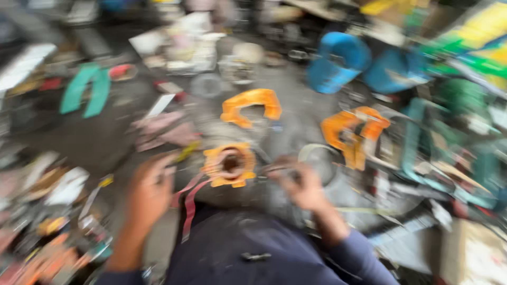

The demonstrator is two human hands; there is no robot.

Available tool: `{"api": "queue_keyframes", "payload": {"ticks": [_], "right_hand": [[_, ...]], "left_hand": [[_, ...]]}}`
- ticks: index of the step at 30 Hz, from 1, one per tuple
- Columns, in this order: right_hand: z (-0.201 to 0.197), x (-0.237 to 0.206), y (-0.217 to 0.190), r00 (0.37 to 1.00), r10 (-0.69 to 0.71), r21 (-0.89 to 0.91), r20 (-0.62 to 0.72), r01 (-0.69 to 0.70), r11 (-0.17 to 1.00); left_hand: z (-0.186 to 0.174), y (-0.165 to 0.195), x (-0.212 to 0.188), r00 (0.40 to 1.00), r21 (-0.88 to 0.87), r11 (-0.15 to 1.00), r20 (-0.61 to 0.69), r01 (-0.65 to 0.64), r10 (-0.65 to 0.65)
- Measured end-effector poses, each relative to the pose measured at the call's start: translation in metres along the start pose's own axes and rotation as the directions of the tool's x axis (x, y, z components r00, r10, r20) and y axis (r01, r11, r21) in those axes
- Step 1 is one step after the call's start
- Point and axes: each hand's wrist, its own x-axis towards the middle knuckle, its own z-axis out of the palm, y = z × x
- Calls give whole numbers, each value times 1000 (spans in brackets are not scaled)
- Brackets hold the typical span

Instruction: The person disassembles an angle grinder at a cluttered workbench. They pull the power cord aside, use a mallet to tap the motor housing apart, remove the armature and stator, use a screwdriver on the housing, wipe parts with a rag, and tap the housing again with the mallet.

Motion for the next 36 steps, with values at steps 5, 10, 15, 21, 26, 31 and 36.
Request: {"api": "queue_keyframes", "payload": {"ticks": [5,10,15,21,26,31,36], "right_hand": [[4,-23,-10,967,-115,115,228,91,989],[1,-35,-18,970,-73,125,233,45,991],[3,-37,-19,970,-63,113,234,37,993],[3,-35,-17,976,-55,94,210,36,995],[1,-32,-17,976,-48,92,214,29,995],[-2,-25,-13,969,-63,100,239,39,994],[3,-26,-9,969,-73,95,238,51,994]], "left_hand": [[22,30,-3,1000,-466,885,22,11,-1],[27,72,6,971,-532,820,-17,-210,238],[37,110,19,947,-68,950,87,-305,310],[50,122,21,969,-92,971,93,-222,230],[51,116,21,973,-100,975,99,-200,210],[55,112,22,979,-136,981,130,-141,159],[57,112,21,979,-126,982,133,-138,155]]}}
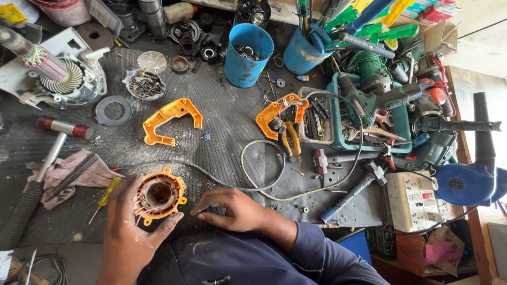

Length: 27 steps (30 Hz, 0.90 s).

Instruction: The person disassembles an angle grinder at a cluttered workbench. They pull the power cord aside, use a mallet to tap the motor housing apart, remove the armature and stator, use a screwdriver on the housing, wipe parts with a rag, and tap the housing again with the mallet.

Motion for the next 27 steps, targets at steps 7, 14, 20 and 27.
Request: {"api": "queue_keyframes", "payload": {"ticks": [7,14,20,27], "right_hand": [[-188,-7,20,255,-539,-595,-802,-264,759],[-399,-9,0,632,38,-447,-774,-588,674],[-405,36,-14,876,131,-349,-464,-317,882],[-401,42,-2,591,-200,-617,-781,-683,391]], "left_hand": [[-2,2,-1,1000,13,1000,-8,7,-7],[-1,-2,-2,1000,15,1000,3,8,-8],[3,-4,0,999,-16,999,0,38,-38],[5,-3,-1,997,-13,997,32,70,-69]]}}
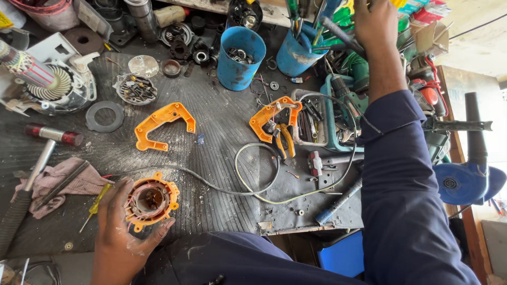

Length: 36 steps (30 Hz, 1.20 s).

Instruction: The person disassembles an angle grinder at a cluttered workbench. They pull the power cord aside, use a mallet to tap the motor housing apart, remove the armature and stator, use a screwdriver on the housing, wipe parts with a rag, and tap the housing again with the mallet.

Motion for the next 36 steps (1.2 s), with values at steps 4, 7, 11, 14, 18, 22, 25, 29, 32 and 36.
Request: {"api": "queue_keyframes", "payload": {"ticks": [4,7,11,14,18,22,25,29,32,36], "right_hand": [[-1,2,2,980,-67,-316,189,125,940],[2,7,1,890,-109,-361,444,289,887],[17,15,-2,772,-164,-388,614,476,790],[25,24,-6,745,-175,-429,644,540,724],[27,39,-18,727,-111,-480,678,552,681],[29,47,-31,693,-8,-540,721,569,620],[26,42,-29,716,-79,-511,694,567,646],[15,29,-17,625,-421,-336,658,744,578],[12,22,-13,589,-492,-378,641,801,465],[12,21,-12,564,-422,-460,709,825,330]], "left_hand": [[0,-2,-1,999,29,999,-17,-42,43],[0,-5,-1,996,-20,997,-36,-80,79],[0,-8,0,999,-53,998,-9,-33,32],[-1,-8,1,1000,-12,1000,-13,-28,28],[-3,-8,3,998,-56,997,-29,-60,58],[-4,-8,4,995,0,996,-47,-92,92],[-4,-8,4,997,-17,998,-42,-65,65],[-4,-8,4,998,-21,999,-44,-40,39],[-4,-8,4,999,-23,999,-19,-31,30],[-3,-7,3,999,-22,999,-9,-32,31]]}}
